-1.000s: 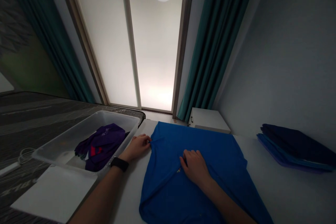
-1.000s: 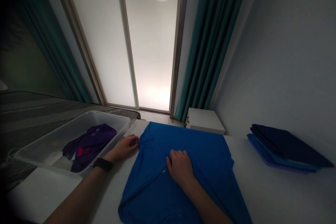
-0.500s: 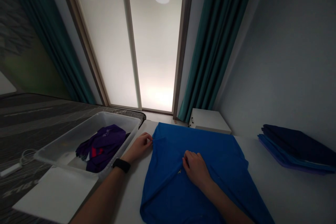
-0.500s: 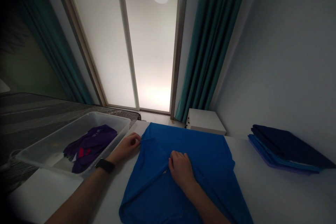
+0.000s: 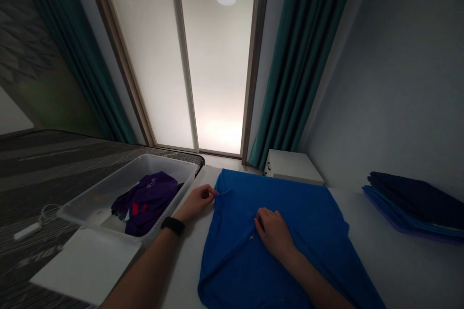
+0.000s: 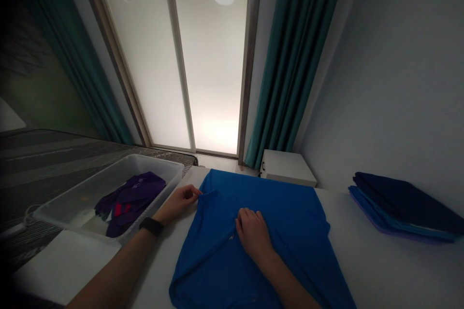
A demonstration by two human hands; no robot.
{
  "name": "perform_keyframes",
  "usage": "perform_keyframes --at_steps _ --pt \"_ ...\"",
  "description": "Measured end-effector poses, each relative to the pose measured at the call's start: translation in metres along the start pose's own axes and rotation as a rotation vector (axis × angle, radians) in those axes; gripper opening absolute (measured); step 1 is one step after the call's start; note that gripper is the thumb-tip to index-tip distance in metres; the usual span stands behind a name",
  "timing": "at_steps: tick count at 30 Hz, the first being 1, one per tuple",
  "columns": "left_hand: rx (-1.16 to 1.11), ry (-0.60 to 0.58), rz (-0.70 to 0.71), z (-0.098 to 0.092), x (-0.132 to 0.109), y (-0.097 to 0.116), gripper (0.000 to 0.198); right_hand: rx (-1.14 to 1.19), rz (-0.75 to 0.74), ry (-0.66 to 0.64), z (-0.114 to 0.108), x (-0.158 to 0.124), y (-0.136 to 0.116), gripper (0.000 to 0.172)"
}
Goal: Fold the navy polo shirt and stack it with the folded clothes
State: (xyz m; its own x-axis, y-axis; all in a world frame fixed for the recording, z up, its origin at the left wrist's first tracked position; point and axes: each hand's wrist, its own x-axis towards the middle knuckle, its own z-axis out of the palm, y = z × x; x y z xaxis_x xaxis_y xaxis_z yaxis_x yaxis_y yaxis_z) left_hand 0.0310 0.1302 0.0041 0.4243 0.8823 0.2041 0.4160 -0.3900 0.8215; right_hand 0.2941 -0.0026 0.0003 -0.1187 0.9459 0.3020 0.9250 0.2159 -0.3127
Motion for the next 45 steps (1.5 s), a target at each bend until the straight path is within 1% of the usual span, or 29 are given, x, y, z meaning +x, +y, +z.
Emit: perform_keyframes --at_steps 4,8,12,15,20,23,26,29,31,33,35,37,39,42,45 --pt "0.084 0.002 -0.001 -0.002 -0.003 0.005 0.019 0.007 0.003 -0.001 0.001 0.000 0.002 0.023" --pt "0.153 -0.021 0.026 -0.003 -0.004 0.011 0.024 0.054 0.023 -0.035 -0.001 0.002 0.004 0.020" --pt "0.182 -0.044 0.029 -0.003 -0.003 0.011 0.025 0.100 0.043 -0.064 -0.004 0.004 0.006 0.015" --pt "0.212 -0.027 0.052 0.001 -0.002 0.009 0.022 0.100 0.064 -0.074 -0.006 0.002 0.005 0.019" --pt "0.262 0.007 0.090 0.006 -0.001 0.005 0.016 0.101 0.089 -0.113 -0.009 0.003 0.004 0.029" --pt "0.272 0.009 0.104 0.006 -0.001 0.003 0.015 0.153 0.136 -0.122 -0.023 0.008 0.012 0.027" --pt "0.276 0.015 0.120 0.005 -0.001 0.003 0.017 0.282 0.243 -0.123 -0.048 0.013 0.029 0.029" --pt "0.287 0.006 0.137 0.005 -0.001 0.005 0.019 0.356 0.324 -0.095 -0.070 0.015 0.049 0.031" --pt "0.300 0.000 0.137 0.006 -0.001 0.007 0.020 0.365 0.346 -0.093 -0.076 0.013 0.058 0.032" --pt "0.307 -0.004 0.127 0.006 -0.001 0.008 0.021 0.351 0.348 -0.103 -0.075 0.009 0.063 0.031" --pt "0.307 -0.011 0.116 0.006 -0.001 0.008 0.022 0.328 0.326 -0.130 -0.069 0.007 0.061 0.029" --pt "0.300 -0.018 0.107 0.006 -0.001 0.009 0.023 0.303 0.289 -0.183 -0.061 0.005 0.053 0.028" --pt "0.289 -0.019 0.094 0.005 -0.001 0.009 0.023 0.260 0.241 -0.238 -0.053 0.005 0.041 0.026" --pt "0.282 -0.012 0.090 0.005 0.000 0.008 0.023 0.185 0.170 -0.277 -0.045 0.007 0.021 0.025" --pt "0.283 -0.009 0.100 0.006 0.000 0.005 0.022 0.134 0.163 -0.299 -0.039 0.010 0.006 0.022"
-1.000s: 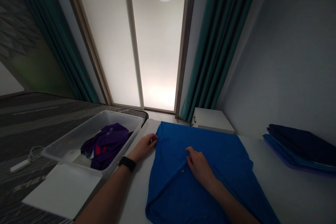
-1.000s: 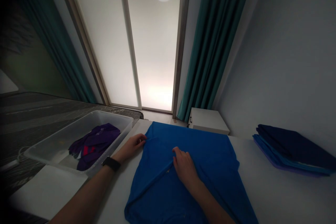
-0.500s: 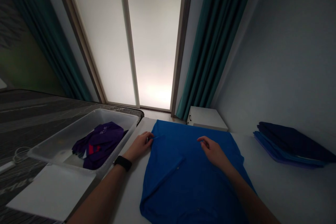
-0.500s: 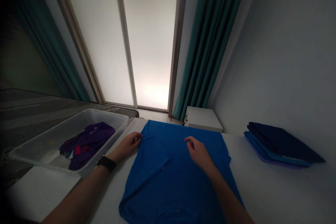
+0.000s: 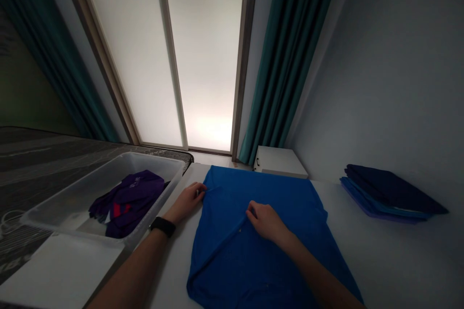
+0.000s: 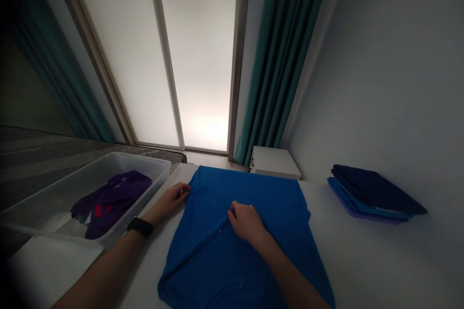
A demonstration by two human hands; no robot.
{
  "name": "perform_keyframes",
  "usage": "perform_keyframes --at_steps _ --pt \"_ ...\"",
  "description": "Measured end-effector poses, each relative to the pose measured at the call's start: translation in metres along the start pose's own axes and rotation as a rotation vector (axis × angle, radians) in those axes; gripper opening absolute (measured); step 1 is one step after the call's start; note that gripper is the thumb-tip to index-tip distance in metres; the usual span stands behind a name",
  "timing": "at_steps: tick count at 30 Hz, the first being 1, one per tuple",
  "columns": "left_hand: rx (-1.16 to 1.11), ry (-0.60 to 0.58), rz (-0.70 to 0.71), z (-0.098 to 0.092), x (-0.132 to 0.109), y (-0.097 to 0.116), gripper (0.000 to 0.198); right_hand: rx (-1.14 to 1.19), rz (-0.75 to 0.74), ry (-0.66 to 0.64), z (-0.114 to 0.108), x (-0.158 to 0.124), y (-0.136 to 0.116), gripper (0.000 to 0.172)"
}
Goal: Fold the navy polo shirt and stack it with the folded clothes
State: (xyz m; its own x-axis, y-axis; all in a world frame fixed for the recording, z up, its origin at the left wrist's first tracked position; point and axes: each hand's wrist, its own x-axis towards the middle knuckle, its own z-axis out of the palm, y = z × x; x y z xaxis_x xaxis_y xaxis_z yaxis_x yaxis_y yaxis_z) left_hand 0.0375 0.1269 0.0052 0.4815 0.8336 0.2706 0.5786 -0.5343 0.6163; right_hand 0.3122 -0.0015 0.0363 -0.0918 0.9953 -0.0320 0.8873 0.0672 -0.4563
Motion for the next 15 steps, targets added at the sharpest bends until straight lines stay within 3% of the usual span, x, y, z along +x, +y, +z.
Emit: perform_keyframes --at_steps 4,15 --pt "-0.018 -0.001 -0.008 0.001 0.000 -0.001 0.021 -0.077 0.044 0.017 0.006 0.004 -0.008 0.015" --pt "0.014 0.005 0.021 -0.001 -0.002 0.004 0.020 -0.175 0.019 0.070 0.014 0.011 -0.003 0.018"
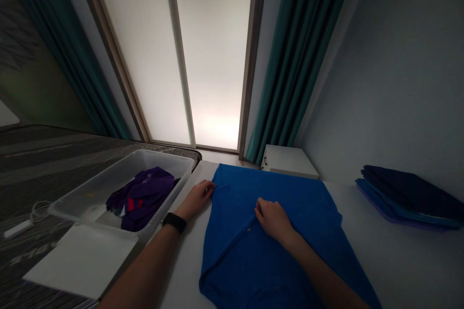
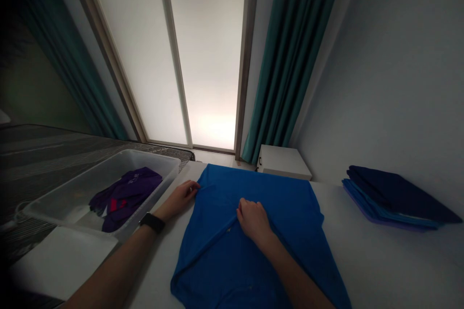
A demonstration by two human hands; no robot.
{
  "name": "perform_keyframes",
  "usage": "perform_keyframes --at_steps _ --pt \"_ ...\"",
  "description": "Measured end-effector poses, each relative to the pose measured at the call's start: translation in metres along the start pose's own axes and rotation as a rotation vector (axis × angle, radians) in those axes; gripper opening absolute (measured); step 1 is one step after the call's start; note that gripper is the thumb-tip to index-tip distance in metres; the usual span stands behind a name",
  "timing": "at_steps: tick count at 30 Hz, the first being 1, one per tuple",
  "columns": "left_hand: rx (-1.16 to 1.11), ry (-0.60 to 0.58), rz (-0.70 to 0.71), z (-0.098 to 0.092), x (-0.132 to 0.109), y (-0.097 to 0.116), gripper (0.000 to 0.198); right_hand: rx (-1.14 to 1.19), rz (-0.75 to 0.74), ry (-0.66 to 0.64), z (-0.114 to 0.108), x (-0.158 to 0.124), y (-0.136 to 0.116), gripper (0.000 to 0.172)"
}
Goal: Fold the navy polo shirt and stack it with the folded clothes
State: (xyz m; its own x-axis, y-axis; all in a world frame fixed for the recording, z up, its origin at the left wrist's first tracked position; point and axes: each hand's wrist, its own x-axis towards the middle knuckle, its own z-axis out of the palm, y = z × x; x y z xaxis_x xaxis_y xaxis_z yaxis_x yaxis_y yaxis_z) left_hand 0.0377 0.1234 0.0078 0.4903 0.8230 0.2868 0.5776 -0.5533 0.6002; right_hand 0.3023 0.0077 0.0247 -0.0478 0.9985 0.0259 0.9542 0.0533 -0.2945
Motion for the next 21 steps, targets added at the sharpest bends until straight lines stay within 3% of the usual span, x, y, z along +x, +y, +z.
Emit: perform_keyframes --at_steps 3,7,10,13,17,21 --pt "0.082 0.044 0.011 -0.002 -0.001 0.008 0.020 -0.002 -0.013 0.018 0.000 -0.002 -0.001 0.013" --pt "0.206 0.075 0.104 0.001 -0.012 0.042 0.027 0.022 -0.077 0.082 -0.002 -0.005 -0.002 0.016" --pt "0.222 -0.092 0.241 0.007 -0.033 0.072 0.039 0.005 -0.160 0.074 -0.004 -0.011 -0.002 0.018" --pt "0.240 -0.250 0.329 0.011 -0.058 0.087 0.055 0.019 -0.223 0.047 -0.007 -0.019 -0.001 0.025" --pt "0.238 -0.385 0.371 0.006 -0.079 0.082 0.064 0.107 -0.260 -0.007 -0.016 -0.028 0.009 0.036" --pt "0.239 -0.485 0.402 -0.003 -0.084 0.072 0.070 0.182 -0.233 -0.054 -0.017 -0.034 0.022 0.039"
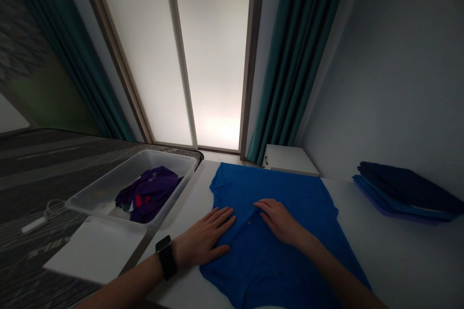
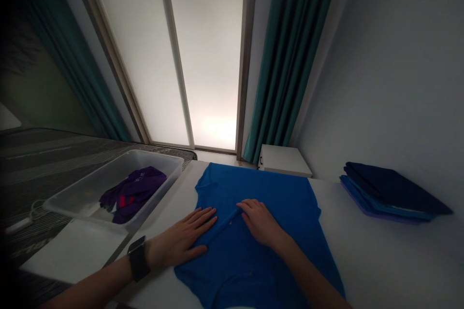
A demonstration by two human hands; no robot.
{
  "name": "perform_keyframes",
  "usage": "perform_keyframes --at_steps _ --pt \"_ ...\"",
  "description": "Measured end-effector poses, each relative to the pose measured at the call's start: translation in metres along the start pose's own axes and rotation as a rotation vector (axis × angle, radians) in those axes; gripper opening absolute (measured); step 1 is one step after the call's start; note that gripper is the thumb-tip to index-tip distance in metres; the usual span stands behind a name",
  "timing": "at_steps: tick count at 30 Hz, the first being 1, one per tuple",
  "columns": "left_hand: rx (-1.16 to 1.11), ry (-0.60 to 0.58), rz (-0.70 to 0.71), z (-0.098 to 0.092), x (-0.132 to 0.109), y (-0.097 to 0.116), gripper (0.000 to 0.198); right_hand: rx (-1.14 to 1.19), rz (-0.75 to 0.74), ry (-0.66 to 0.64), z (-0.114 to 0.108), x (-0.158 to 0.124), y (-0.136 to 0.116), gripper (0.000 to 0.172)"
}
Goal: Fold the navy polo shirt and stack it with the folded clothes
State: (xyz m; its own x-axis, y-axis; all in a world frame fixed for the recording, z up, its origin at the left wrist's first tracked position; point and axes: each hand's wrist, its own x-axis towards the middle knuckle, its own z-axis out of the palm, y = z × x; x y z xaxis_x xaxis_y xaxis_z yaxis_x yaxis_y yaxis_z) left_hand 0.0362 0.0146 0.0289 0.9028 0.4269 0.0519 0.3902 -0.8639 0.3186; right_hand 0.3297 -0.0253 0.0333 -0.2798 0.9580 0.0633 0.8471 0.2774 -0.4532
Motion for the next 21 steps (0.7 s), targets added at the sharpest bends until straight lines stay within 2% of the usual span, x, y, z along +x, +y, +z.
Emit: perform_keyframes --at_steps 7,10,15,21 --pt "0.003 -0.010 0.053 -0.005 -0.003 0.000 0.076 -0.080 0.004 0.006 0.021 -0.010 0.016 0.043" --pt "-0.002 -0.005 0.065 -0.007 -0.002 0.000 0.075 -0.034 -0.022 -0.015 0.017 -0.011 0.015 0.043" --pt "-0.050 0.079 0.048 -0.008 -0.003 0.000 0.058 0.154 0.017 -0.104 -0.020 -0.022 0.017 0.044" --pt "-0.100 0.086 0.020 -0.007 -0.003 -0.002 0.057 0.261 0.120 -0.218 -0.070 -0.049 0.041 0.042"
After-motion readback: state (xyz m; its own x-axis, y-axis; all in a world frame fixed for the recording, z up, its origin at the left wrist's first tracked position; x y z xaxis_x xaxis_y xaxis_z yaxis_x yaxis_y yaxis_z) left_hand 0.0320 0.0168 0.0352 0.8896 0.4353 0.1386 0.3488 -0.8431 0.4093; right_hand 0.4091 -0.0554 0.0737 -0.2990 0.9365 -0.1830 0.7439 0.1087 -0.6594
